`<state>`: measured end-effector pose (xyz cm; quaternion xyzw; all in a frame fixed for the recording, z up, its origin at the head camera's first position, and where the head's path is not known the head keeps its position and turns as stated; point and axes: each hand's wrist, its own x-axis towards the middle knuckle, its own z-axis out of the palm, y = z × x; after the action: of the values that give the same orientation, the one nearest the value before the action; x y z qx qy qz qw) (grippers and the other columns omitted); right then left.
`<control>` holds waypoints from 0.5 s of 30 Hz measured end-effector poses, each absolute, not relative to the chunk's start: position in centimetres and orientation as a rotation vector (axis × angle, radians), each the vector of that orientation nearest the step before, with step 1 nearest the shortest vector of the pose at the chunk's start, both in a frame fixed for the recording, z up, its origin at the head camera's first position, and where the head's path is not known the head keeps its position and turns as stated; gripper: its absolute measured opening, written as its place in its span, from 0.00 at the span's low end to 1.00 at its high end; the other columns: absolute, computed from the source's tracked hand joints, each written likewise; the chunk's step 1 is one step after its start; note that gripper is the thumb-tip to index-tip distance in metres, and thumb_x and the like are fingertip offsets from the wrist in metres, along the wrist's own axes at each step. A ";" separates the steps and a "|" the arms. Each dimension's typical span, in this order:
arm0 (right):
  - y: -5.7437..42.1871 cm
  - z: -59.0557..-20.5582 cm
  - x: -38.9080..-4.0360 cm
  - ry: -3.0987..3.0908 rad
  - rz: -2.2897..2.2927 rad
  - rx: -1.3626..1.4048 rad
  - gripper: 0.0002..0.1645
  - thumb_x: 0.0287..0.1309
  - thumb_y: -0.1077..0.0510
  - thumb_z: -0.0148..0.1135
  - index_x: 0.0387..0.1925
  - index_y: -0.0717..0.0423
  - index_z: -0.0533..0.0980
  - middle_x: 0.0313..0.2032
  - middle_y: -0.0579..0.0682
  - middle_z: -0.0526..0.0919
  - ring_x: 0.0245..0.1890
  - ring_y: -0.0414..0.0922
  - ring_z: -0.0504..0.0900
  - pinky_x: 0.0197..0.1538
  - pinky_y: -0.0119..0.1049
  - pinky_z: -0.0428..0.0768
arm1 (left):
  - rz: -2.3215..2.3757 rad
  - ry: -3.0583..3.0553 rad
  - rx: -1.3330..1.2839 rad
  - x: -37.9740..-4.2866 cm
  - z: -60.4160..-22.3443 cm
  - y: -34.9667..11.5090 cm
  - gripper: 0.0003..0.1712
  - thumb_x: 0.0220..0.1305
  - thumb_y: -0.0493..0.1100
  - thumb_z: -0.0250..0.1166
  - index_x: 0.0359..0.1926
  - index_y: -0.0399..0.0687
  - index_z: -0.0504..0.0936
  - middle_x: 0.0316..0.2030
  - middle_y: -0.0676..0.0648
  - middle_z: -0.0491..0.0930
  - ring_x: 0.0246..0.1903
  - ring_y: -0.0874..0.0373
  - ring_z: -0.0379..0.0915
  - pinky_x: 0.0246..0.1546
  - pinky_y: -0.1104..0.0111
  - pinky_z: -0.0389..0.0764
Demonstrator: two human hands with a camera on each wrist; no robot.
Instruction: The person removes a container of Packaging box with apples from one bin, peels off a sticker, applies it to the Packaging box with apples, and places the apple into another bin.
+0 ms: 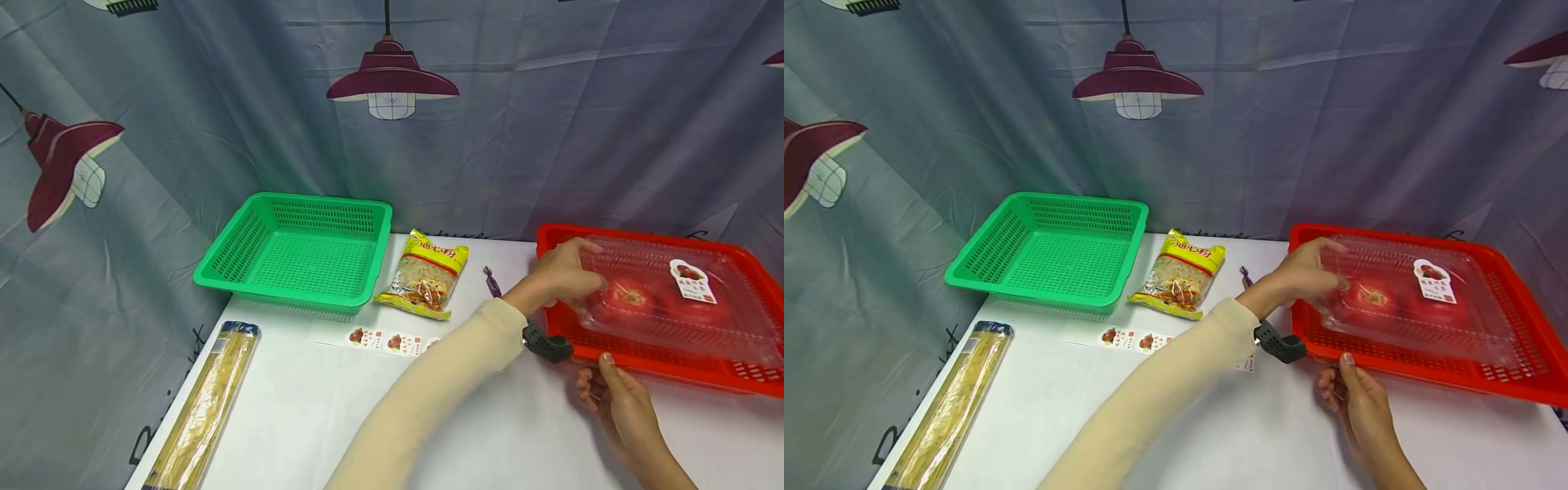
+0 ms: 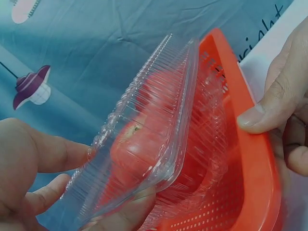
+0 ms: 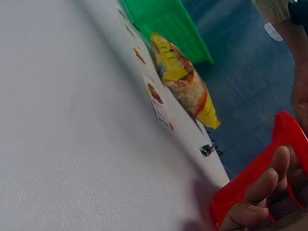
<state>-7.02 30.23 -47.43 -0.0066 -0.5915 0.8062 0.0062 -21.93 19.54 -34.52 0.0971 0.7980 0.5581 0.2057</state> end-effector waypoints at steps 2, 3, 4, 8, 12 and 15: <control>30.2 -47.4 -7.0 -1.853 2.524 -0.026 0.25 0.77 0.53 0.42 0.37 0.65 0.80 0.28 0.49 0.79 0.26 0.41 0.76 0.27 0.29 0.73 | 1.522 2.246 0.258 -21.8 -34.7 19.9 0.29 0.54 0.35 0.71 0.54 0.66 0.76 0.32 0.57 0.73 0.13 0.54 0.77 0.14 0.66 0.79; 30.3 -47.4 -7.0 -1.856 2.521 -0.028 0.25 0.77 0.53 0.42 0.37 0.65 0.80 0.28 0.49 0.79 0.26 0.41 0.76 0.26 0.29 0.73 | 1.508 2.252 0.251 -21.7 -34.8 20.1 0.29 0.54 0.35 0.71 0.54 0.66 0.76 0.31 0.56 0.73 0.13 0.54 0.77 0.14 0.66 0.79; 30.3 -47.4 -7.1 -1.860 2.518 -0.032 0.25 0.77 0.52 0.42 0.37 0.65 0.80 0.28 0.49 0.79 0.26 0.41 0.76 0.26 0.29 0.73 | 1.490 2.261 0.247 -21.7 -34.9 20.3 0.28 0.55 0.36 0.71 0.54 0.67 0.76 0.30 0.56 0.74 0.13 0.54 0.77 0.14 0.66 0.79; 30.4 -47.2 -7.1 -1.906 2.476 -0.063 0.25 0.77 0.51 0.43 0.36 0.66 0.79 0.28 0.48 0.79 0.26 0.41 0.76 0.26 0.29 0.73 | 1.428 2.296 0.235 -21.5 -35.5 21.1 0.28 0.55 0.37 0.70 0.54 0.69 0.76 0.27 0.54 0.74 0.10 0.53 0.77 0.14 0.67 0.78; 30.4 -47.2 -6.9 -1.918 2.458 -0.094 0.25 0.77 0.51 0.43 0.34 0.64 0.79 0.28 0.49 0.80 0.26 0.41 0.76 0.26 0.28 0.73 | 1.398 2.322 0.240 -21.5 -36.1 21.8 0.28 0.55 0.36 0.69 0.53 0.69 0.76 0.29 0.56 0.73 0.10 0.54 0.76 0.13 0.67 0.77; 30.4 -47.2 -6.9 -1.884 2.467 -0.107 0.24 0.77 0.52 0.43 0.33 0.61 0.80 0.27 0.48 0.80 0.25 0.41 0.76 0.26 0.28 0.73 | 1.353 2.359 0.224 -21.5 -36.5 22.3 0.28 0.54 0.37 0.69 0.52 0.70 0.76 0.30 0.56 0.73 0.09 0.54 0.76 0.13 0.68 0.77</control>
<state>-6.87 30.37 -47.21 -0.0343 -0.6064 0.7942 0.0177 -21.50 22.29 -36.48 0.0804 0.8462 0.4853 0.2048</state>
